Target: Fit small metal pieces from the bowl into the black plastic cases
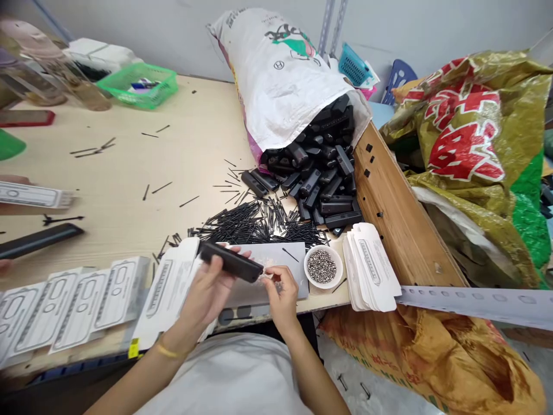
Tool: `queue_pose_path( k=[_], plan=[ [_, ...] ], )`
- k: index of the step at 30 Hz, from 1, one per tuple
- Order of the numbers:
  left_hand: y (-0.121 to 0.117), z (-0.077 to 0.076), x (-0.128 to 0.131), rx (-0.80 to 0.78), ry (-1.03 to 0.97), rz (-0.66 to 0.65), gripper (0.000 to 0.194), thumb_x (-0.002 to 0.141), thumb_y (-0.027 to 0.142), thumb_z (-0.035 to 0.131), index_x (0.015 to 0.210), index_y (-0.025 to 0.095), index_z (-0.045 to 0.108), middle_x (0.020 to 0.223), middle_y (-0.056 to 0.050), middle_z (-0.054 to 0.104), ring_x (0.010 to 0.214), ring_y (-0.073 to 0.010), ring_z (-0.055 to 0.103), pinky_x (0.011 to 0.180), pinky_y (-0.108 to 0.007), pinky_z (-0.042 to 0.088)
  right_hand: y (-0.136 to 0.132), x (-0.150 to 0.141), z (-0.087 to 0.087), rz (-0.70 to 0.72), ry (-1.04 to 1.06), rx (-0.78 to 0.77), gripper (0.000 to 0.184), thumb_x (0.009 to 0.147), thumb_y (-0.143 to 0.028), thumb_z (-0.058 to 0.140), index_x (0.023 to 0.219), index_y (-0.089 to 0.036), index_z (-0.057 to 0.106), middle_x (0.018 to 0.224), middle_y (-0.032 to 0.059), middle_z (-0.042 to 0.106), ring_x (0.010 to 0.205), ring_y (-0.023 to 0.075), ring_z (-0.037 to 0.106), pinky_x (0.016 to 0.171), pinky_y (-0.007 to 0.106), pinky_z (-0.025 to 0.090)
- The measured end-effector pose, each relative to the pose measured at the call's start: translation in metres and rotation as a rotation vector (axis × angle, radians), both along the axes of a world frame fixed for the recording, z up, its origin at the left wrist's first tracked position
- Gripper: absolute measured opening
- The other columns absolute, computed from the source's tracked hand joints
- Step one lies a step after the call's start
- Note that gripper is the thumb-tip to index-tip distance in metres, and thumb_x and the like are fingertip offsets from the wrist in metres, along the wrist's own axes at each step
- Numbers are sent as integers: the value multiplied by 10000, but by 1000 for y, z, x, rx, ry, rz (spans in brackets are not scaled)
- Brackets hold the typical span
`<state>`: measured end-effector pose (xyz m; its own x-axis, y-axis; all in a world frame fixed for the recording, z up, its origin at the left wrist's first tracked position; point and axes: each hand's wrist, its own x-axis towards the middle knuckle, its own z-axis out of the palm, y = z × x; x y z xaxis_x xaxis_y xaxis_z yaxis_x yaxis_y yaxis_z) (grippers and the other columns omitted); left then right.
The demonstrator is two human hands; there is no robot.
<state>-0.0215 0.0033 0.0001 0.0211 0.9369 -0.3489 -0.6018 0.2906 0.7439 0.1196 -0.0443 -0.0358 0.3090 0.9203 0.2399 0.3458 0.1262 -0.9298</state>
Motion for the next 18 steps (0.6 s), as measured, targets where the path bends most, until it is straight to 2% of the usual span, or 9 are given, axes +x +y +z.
queue_pose_path(
  k=[2, 3, 5, 6, 8, 11, 14, 18],
  plan=[
    [-7, -4, -5, 275, 241, -132, 412, 698, 437, 741, 1009, 223, 574, 1056, -75, 663, 1042, -265, 627, 967, -477, 475, -7, 14, 1, -16, -84, -2, 131, 885, -258, 525, 902, -181, 630, 831, 49, 656, 743, 146, 605, 692, 270, 490],
    [-8, -9, -6, 363, 375, -233, 405, 683, 428, 748, 991, 216, 590, 1050, -84, 664, 1047, -268, 621, 969, -470, 471, -10, 26, 2, -60, -144, 5, 153, 896, -266, 507, 909, -179, 633, 836, 58, 661, 758, 154, 610, 708, 280, 491],
    [-6, -23, -4, 407, 599, -392, 371, 691, 402, 733, 967, 194, 601, 1027, -101, 669, 1031, -264, 621, 950, -452, 476, -13, 55, 2, -193, -280, 2, 204, 911, -281, 464, 906, -175, 638, 858, 81, 670, 803, 178, 619, 741, 307, 490],
    [-2, -31, -2, 381, 665, -416, 369, 714, 405, 707, 986, 183, 593, 1023, -106, 668, 1020, -259, 622, 939, -447, 478, -12, 72, 1, -262, -342, -38, 236, 919, -284, 431, 934, -171, 638, 901, 96, 676, 838, 191, 621, 773, 326, 486],
    [9, -45, 3, 292, 713, -336, 407, 766, 433, 644, 1056, 160, 557, 1032, -119, 662, 1006, -252, 623, 922, -441, 478, -8, 102, 0, -316, -475, -146, 265, 911, -301, 420, 954, -161, 640, 935, 114, 676, 861, 217, 617, 779, 350, 481],
    [26, -57, 7, 162, 673, -172, 481, 767, 506, 621, 1069, 143, 532, 971, -111, 663, 943, -243, 631, 864, -416, 494, 5, 128, -6, -243, -663, -317, 281, 892, -280, 430, 1015, -140, 641, 969, 142, 665, 902, 258, 597, 810, 399, 465],
    [35, -61, 7, 91, 605, -136, 517, 730, 552, 642, 1023, 137, 545, 914, -89, 659, 914, -235, 631, 828, -390, 499, 16, 130, -14, -129, -729, -348, 277, 864, -272, 495, 1083, -158, 620, 1021, 133, 643, 971, 268, 570, 851, 405, 450],
    [36, -63, 5, 61, 552, -137, 541, 694, 574, 667, 991, 137, 552, 898, -79, 656, 920, -233, 630, 814, -367, 498, 22, 123, -20, -116, -643, -335, 181, 838, -211, 464, 909, -173, 627, 946, 104, 646, 895, 241, 585, 822, 381, 458]
  ],
)
